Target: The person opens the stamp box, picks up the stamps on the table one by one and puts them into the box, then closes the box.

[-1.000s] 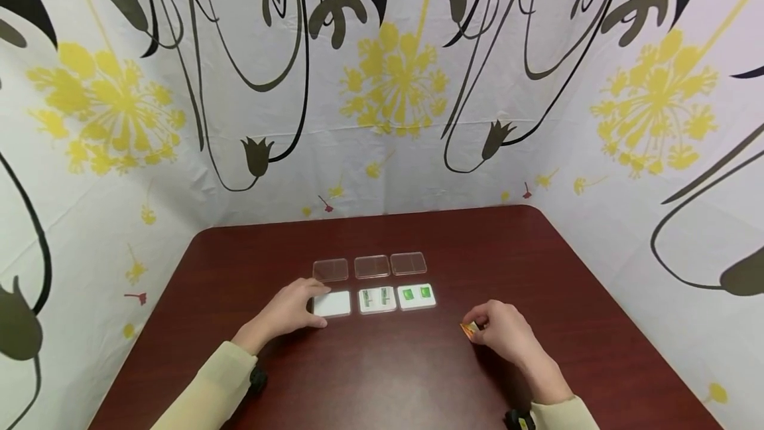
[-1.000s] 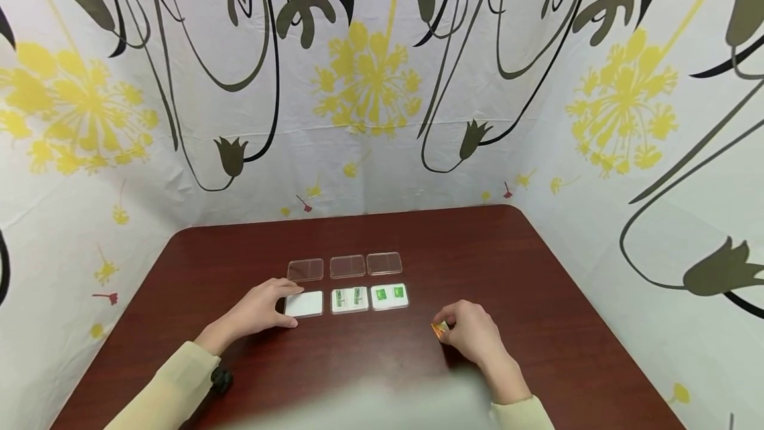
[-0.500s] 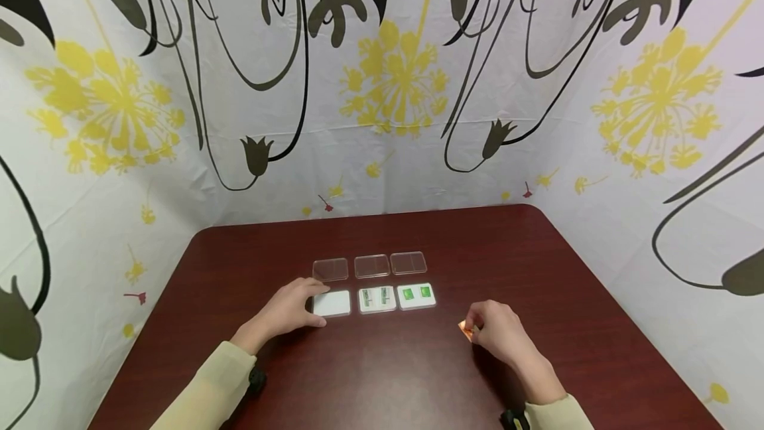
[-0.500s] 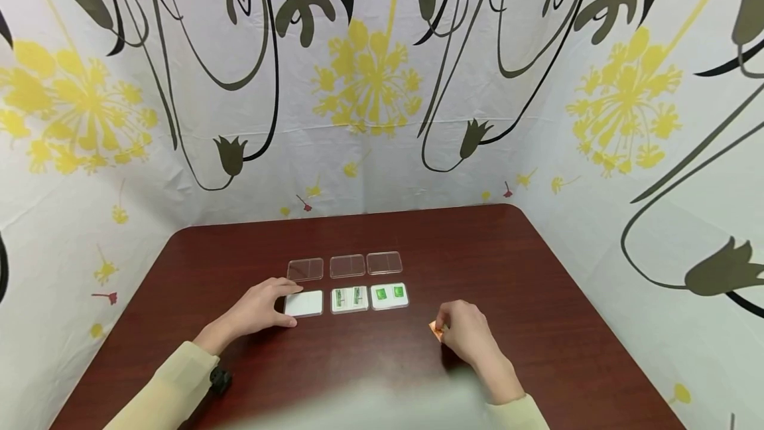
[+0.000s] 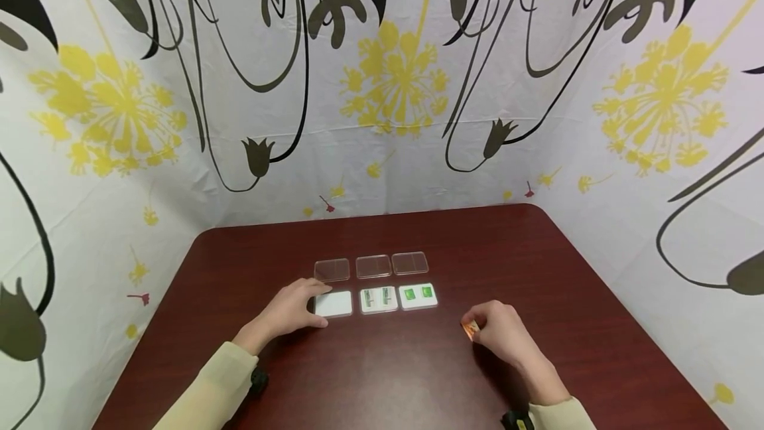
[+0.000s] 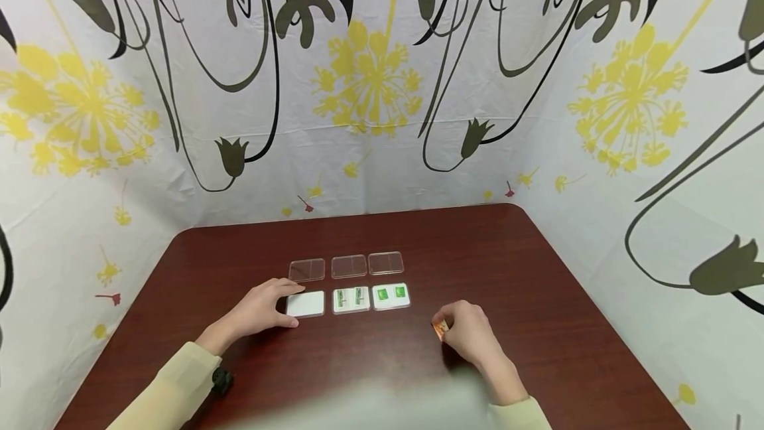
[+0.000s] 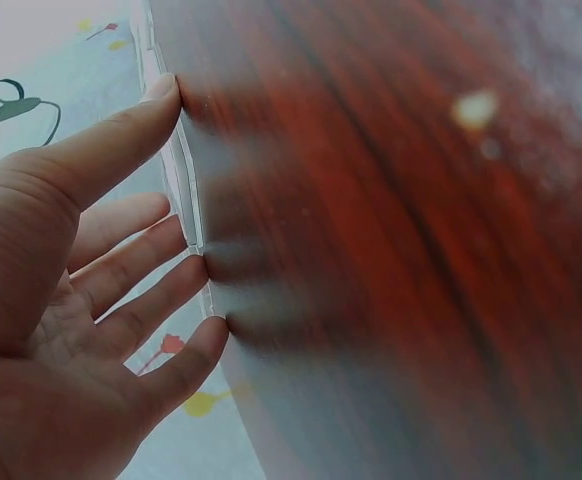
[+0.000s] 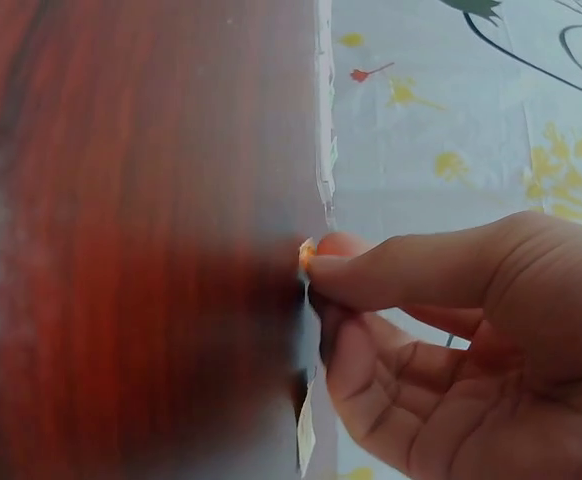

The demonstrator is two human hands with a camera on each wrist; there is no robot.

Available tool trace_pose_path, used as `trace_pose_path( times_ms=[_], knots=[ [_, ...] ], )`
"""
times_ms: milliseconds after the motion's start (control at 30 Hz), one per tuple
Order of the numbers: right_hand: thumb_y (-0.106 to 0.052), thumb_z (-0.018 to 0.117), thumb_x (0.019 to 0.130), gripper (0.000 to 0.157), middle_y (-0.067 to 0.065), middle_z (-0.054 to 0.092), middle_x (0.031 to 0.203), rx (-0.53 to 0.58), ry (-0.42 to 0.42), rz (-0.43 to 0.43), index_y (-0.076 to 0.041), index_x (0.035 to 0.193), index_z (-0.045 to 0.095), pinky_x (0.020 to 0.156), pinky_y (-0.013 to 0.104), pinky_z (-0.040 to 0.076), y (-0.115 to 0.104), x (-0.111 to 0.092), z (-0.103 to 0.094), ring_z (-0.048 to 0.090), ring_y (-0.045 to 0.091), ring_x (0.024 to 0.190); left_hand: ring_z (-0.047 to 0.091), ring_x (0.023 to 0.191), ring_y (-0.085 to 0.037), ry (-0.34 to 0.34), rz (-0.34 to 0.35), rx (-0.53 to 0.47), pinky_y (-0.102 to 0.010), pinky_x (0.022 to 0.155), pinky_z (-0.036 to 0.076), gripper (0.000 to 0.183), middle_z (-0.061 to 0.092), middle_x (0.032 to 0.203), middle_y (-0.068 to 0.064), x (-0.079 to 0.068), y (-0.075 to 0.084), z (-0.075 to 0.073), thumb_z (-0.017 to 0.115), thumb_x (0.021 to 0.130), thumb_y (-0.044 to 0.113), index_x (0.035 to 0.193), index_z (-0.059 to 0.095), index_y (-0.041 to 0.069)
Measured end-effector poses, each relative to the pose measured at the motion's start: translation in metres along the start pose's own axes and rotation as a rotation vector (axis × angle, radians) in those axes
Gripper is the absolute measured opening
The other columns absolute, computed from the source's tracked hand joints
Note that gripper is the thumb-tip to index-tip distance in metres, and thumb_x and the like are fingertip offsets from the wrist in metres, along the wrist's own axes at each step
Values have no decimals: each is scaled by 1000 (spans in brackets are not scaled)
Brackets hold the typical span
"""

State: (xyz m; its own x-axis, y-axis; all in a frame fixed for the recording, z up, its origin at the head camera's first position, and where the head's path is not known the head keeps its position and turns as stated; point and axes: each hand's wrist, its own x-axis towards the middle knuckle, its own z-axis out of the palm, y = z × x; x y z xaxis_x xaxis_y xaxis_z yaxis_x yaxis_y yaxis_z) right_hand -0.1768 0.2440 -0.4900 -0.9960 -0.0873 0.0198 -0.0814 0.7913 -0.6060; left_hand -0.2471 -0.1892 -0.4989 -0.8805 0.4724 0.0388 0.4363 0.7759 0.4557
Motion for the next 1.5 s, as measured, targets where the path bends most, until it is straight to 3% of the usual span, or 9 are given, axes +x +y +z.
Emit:
trace_pose_path(
  times_ms=[267, 533, 800, 1100, 1267, 1500],
  knots=[
    [-3, 83, 77, 28, -1, 73, 92, 181, 16, 72, -16, 101, 81, 65, 32, 51, 2, 1, -3, 63, 13, 77, 53, 124, -27, 2, -8, 2, -49, 97, 46, 69, 58, 137, -6, 2, -1, 1, 89, 76, 37, 137, 65, 15],
    [-6, 85, 78, 33, -2, 74, 104, 231, 86, -13, -16, 109, 80, 67, 28, 51, -1, 7, -3, 68, 12, 80, 52, 127, -28, -1, -10, 0, -51, 99, 45, 69, 58, 139, -6, 1, -3, 0, 89, 77, 36, 138, 64, 16],
    [-5, 85, 78, 37, -4, 72, 105, 217, 83, -86, -18, 113, 79, 65, 29, 51, -14, 16, 2, 66, 10, 74, 54, 127, -29, 11, 3, -30, -51, 99, 46, 66, 60, 136, -6, -2, -6, -1, 90, 77, 32, 135, 66, 13],
    [-2, 84, 77, 38, -6, 71, 99, 280, 98, -171, -17, 112, 79, 64, 28, 53, -44, 27, 22, 68, 8, 71, 57, 125, -27, 15, 22, -51, -50, 101, 45, 62, 63, 132, -2, -3, -9, -3, 90, 77, 30, 131, 68, 10],
    [-6, 85, 77, 34, -11, 71, 97, 296, 82, -230, -21, 107, 80, 64, 28, 54, -63, 37, 36, 68, 6, 70, 56, 126, -26, 0, 3, -41, -49, 101, 45, 62, 62, 134, -1, -2, -10, -3, 89, 78, 31, 133, 67, 11],
    [-3, 83, 77, 33, -8, 71, 101, 315, 54, -312, -17, 107, 80, 60, 28, 54, -92, 52, 47, 68, 6, 69, 55, 128, -29, -5, -21, -22, -52, 103, 43, 65, 61, 136, -3, -1, -9, -5, 89, 78, 33, 134, 67, 9]
  ],
)
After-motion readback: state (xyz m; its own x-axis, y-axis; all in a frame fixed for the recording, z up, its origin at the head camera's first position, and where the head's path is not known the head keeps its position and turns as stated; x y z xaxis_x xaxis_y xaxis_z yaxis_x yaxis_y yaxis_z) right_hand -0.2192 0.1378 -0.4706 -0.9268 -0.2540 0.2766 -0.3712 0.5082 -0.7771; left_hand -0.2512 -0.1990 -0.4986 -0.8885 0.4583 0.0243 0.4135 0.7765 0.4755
